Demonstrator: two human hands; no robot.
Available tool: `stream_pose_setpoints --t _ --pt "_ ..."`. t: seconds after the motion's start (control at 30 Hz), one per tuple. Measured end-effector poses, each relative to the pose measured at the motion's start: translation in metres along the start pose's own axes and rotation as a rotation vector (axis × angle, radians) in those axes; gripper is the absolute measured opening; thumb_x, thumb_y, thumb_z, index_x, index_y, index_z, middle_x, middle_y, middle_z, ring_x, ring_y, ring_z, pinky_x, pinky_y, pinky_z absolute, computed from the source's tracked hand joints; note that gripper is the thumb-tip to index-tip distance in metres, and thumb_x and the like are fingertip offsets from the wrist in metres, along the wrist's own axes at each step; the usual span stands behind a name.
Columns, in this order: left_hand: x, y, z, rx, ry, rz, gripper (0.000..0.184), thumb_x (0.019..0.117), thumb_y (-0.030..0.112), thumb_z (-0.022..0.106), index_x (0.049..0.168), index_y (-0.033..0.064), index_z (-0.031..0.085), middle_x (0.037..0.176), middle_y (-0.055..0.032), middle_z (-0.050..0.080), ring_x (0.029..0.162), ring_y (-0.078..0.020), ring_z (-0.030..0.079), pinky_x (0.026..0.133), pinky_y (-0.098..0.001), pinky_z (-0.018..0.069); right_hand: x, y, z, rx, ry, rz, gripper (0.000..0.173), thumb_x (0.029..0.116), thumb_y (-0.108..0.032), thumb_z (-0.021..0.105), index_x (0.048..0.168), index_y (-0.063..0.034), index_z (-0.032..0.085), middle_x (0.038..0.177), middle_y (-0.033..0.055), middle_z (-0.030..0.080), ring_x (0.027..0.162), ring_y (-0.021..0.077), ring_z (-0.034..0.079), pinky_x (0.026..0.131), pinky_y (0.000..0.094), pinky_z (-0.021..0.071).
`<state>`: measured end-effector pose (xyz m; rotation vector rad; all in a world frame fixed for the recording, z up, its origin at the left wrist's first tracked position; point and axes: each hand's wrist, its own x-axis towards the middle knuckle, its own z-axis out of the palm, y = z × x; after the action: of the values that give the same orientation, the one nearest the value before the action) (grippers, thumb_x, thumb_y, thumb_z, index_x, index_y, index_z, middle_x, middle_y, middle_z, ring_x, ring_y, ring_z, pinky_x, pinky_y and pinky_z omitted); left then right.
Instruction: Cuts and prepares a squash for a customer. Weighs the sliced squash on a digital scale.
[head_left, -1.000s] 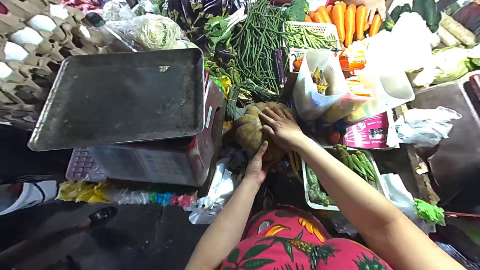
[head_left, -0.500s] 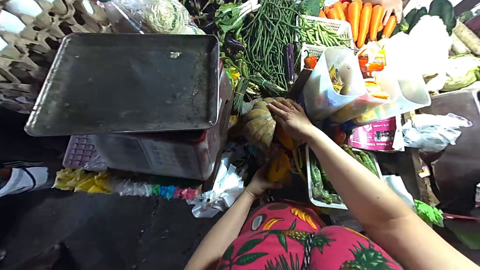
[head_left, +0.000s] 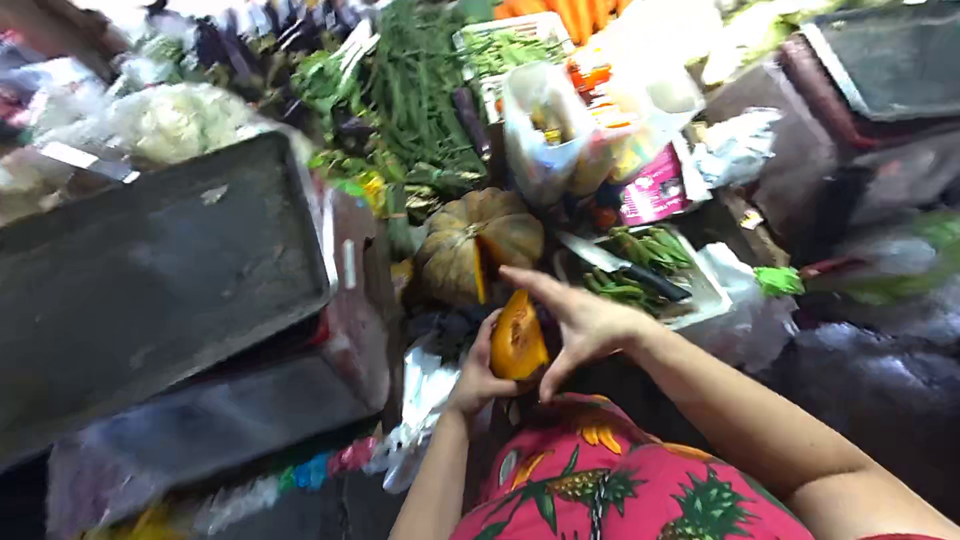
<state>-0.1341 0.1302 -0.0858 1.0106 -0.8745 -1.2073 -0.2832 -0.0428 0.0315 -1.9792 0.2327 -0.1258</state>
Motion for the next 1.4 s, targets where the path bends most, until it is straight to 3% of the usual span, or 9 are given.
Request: stream_pose_setpoints --t 0.27,0.4,0.57,0.9,1.03,1.1,1.23,1.33,1.4 --pt "0.038 0.043 0.082 -0.111 -0.224 0.062 0.123 0.0622 0.011 0.096 0.159 0.0053 0.020 0.154 -0.0126 0.046 0.132 -0.0258 0.058 0.103 -0.0428 0.0580 -0.094 -0.033 -0.048 -0.030 0.431 -0.188 0.128 0.0518 -0.033 0.099 0.157 -0.0023 0.033 0.142 0.0228 0.052 0.128 0.0283 0.056 0.108 0.0428 0.0506" --pt "0.049 0.040 0.111 -0.038 -0.193 -0.007 0.119 0.0661 0.017 0.096 0.160 0.0079 0.023 0.153 -0.0139 0.046 0.130 -0.0342 0.058 0.097 -0.0497 0.0604 -0.151 -0.056 -0.142 -0.268 0.669 -0.177 0.128 0.0529 -0.026 0.099 0.159 -0.0046 0.030 0.150 0.0183 0.048 0.129 0.0240 0.056 0.105 0.0399 0.0536" --pt "0.051 0.015 0.121 0.116 0.060 -0.127 0.093 0.0779 0.028 0.088 0.153 0.0056 0.038 0.146 -0.0152 0.055 0.120 -0.0306 0.066 0.091 -0.0459 0.0619 -0.209 -0.055 -0.295 -0.680 0.951 -0.048 0.137 0.0481 -0.042 0.099 0.161 -0.0105 0.028 0.148 0.0192 0.049 0.128 0.0262 0.057 0.103 0.0408 0.0543" --pt "0.048 -0.041 0.217 0.039 0.332 -0.183 0.052 0.0975 0.012 0.061 0.146 0.0047 0.044 0.139 -0.0085 0.059 0.115 -0.0214 0.068 0.092 -0.0405 0.0608 -0.238 0.019 -0.493 -0.462 0.775 0.182 0.146 0.0481 -0.014 0.102 0.165 -0.0136 0.015 0.151 0.0247 0.043 0.126 0.0372 0.058 0.100 0.0501 0.0545" --pt "0.050 -0.051 0.254 0.107 0.406 -0.162 0.042 0.0975 0.004 0.057 0.139 0.0027 0.050 0.133 -0.0075 0.063 0.112 -0.0186 0.069 0.090 -0.0376 0.0615 -0.254 0.029 -0.500 -0.421 0.771 0.073 0.141 0.0557 -0.021 0.099 0.166 -0.0133 0.013 0.165 0.0214 0.029 0.147 0.0333 0.041 0.115 0.0467 0.0441" --pt "0.049 -0.053 0.263 0.148 0.429 -0.163 0.040 0.0978 0.003 0.055 0.138 0.0018 0.051 0.131 -0.0083 0.063 0.111 -0.0182 0.069 0.090 -0.0374 0.0612 -0.276 0.034 -0.486 -0.402 0.888 -0.047 0.126 0.0661 -0.025 0.096 0.165 -0.0117 0.019 0.163 0.0176 0.035 0.147 0.0293 0.042 0.117 0.0445 0.0444" --pt "0.046 -0.058 0.270 0.193 0.473 -0.144 0.038 0.0985 0.002 0.053 0.137 0.0018 0.051 0.130 -0.0079 0.063 0.109 -0.0173 0.069 0.089 -0.0367 0.0612 -0.342 0.087 -0.420 -0.462 1.263 0.030 0.061 0.0948 -0.019 0.070 0.149 -0.0021 0.046 0.130 0.0171 0.066 0.113 0.0235 0.068 0.096 0.0407 0.0585" --pt "0.049 -0.059 0.276 0.215 0.502 -0.157 0.035 0.0994 0.002 0.053 0.135 0.0027 0.052 0.127 -0.0059 0.064 0.107 -0.0154 0.070 0.088 -0.0352 0.0615 -0.380 0.156 -0.350 -0.490 1.301 0.327 0.033 0.0983 -0.012 0.063 0.130 -0.0005 0.062 0.117 0.0201 0.070 0.102 0.0306 0.072 0.090 0.0518 0.0589" --pt "0.053 -0.060 0.280 0.243 0.490 -0.164 0.035 0.0988 0.002 0.054 0.134 0.0020 0.053 0.126 -0.0066 0.065 0.105 -0.0155 0.070 0.087 -0.0349 0.0616 -0.387 0.193 -0.325 -0.546 1.289 0.290 0.026 0.0948 -0.009 0.062 0.118 -0.0010 0.070 0.114 0.0181 0.072 0.104 0.0306 0.071 0.092 0.0528 0.0577"
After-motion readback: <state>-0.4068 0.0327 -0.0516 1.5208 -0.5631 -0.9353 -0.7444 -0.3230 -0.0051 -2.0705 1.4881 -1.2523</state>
